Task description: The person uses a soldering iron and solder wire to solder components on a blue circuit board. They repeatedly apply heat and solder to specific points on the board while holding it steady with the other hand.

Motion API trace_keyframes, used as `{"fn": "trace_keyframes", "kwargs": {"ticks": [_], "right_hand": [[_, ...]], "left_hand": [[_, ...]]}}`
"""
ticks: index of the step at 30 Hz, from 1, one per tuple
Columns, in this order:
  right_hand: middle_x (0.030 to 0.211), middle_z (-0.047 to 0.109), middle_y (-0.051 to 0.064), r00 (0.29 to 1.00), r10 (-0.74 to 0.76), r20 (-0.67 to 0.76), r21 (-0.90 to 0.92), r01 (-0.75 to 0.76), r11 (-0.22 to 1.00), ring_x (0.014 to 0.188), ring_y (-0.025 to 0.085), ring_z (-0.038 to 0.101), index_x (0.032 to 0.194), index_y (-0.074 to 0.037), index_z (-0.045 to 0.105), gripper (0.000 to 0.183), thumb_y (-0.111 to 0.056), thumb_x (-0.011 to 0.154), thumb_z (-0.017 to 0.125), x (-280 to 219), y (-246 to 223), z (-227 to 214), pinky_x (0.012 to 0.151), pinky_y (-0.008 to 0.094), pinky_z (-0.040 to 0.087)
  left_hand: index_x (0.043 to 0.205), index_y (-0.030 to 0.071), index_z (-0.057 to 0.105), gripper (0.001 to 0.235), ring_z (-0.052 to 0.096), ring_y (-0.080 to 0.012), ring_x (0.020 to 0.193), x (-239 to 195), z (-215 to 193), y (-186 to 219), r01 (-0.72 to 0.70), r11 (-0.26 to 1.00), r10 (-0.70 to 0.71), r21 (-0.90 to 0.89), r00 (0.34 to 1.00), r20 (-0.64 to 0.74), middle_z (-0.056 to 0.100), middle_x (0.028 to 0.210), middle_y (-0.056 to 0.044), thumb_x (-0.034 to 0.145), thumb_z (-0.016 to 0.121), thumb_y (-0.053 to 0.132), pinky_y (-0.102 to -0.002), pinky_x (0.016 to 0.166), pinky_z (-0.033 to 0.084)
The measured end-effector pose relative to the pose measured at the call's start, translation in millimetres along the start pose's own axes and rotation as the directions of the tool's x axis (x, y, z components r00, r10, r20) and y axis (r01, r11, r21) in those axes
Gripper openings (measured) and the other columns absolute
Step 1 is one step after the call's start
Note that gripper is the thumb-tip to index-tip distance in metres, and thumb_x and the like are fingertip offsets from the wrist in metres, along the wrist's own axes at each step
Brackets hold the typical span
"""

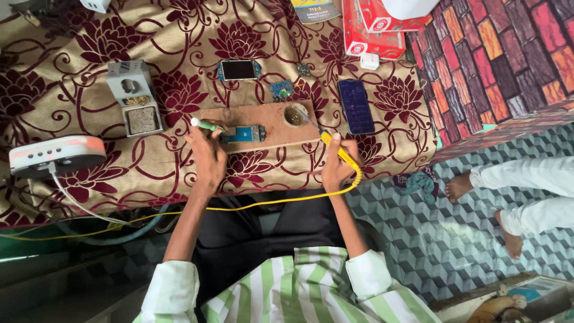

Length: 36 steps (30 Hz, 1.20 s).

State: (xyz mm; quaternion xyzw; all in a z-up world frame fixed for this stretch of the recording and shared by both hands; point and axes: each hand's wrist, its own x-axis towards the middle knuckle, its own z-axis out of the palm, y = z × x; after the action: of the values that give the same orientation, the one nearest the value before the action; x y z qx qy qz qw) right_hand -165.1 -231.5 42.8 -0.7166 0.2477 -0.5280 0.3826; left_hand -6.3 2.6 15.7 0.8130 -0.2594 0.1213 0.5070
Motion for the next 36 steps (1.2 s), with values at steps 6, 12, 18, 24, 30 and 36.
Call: {"fn": "trace_keyframes", "kwargs": {"ticks": [6, 12, 18, 24, 30, 36], "right_hand": [[0.061, 0.052, 0.003, 0.968, -0.231, 0.1, -0.137, 0.243, 0.96, 0.055, 0.008, 0.046, 0.079, -0.002, 0.055, 0.031, -0.015, 0.101, 0.072, 3, 0, 10, 0.054, 0.03, 0.037], [0.06, 0.051, 0.004, 0.976, -0.121, 0.18, -0.046, 0.131, 0.99, 0.053, 0.012, 0.042, 0.082, -0.002, 0.055, 0.028, -0.013, 0.104, 0.071, -5, 9, -1, 0.052, 0.031, 0.033], [0.068, 0.057, 0.004, 0.889, 0.456, 0.027, 0.647, -0.363, 0.67, 0.05, 0.011, 0.051, 0.095, -0.007, 0.055, 0.027, -0.031, 0.105, 0.063, -7, 15, -10, 0.046, 0.025, 0.038], [0.07, 0.06, 0.006, 0.797, 0.567, 0.207, 0.629, -0.552, 0.547, 0.048, 0.011, 0.051, 0.092, -0.01, 0.053, 0.03, -0.035, 0.101, 0.066, -38, 26, -12, 0.044, 0.025, 0.038], [0.068, 0.058, 0.007, 0.826, 0.528, 0.195, 0.6, -0.526, 0.602, 0.046, 0.011, 0.05, 0.087, -0.01, 0.052, 0.03, -0.03, 0.102, 0.068, -56, 35, 8, 0.042, 0.023, 0.033], [0.092, 0.069, 0.009, 0.905, 0.36, 0.228, 0.615, -0.421, 0.667, 0.067, 0.009, 0.057, 0.114, 0.0, 0.065, 0.022, -0.013, 0.098, 0.072, -37, 21, 11, 0.057, 0.023, 0.044]], "left_hand": [[0.121, -0.002, 0.04, 0.04, 0.056, -0.0342, 0.095, 3, -3, 5, -0.145, 0.988, 0.14, -0.06, 0.987, -0.085, 0.062, 0.101, -0.018, 0.084, 0.044, -0.016, -0.052, 0.097, 0.027], [0.119, -0.001, 0.04, 0.033, 0.058, -0.0373, 0.097, 2, -5, 9, -0.046, 0.995, 0.042, -0.091, 0.998, -0.051, 0.062, 0.104, -0.019, 0.09, 0.043, -0.017, -0.053, 0.101, 0.027], [0.116, 0.002, 0.046, 0.022, 0.056, -0.0392, 0.097, 2, -9, 11, -0.053, 0.996, 0.049, -0.07, 0.997, -0.053, 0.063, 0.106, -0.02, 0.098, 0.046, -0.012, -0.049, 0.097, 0.032], [0.125, -0.003, 0.041, 0.029, 0.058, -0.0413, 0.101, 2, -4, 4, -0.068, 0.995, 0.064, -0.068, 0.996, -0.066, 0.065, 0.109, -0.02, 0.098, 0.046, -0.011, -0.051, 0.101, 0.032], [0.136, -0.005, 0.036, 0.043, 0.06, -0.0381, 0.1, 0, -2, -2, -0.099, 0.994, 0.096, -0.042, 0.993, -0.067, 0.067, 0.108, -0.018, 0.095, 0.045, -0.013, -0.056, 0.11, 0.026], [0.133, -0.006, 0.036, 0.047, 0.057, -0.0391, 0.102, 1, -4, 1, -0.09, 0.995, 0.086, -0.046, 0.994, -0.071, 0.065, 0.109, -0.019, 0.088, 0.048, -0.014, -0.054, 0.107, 0.025]]}}
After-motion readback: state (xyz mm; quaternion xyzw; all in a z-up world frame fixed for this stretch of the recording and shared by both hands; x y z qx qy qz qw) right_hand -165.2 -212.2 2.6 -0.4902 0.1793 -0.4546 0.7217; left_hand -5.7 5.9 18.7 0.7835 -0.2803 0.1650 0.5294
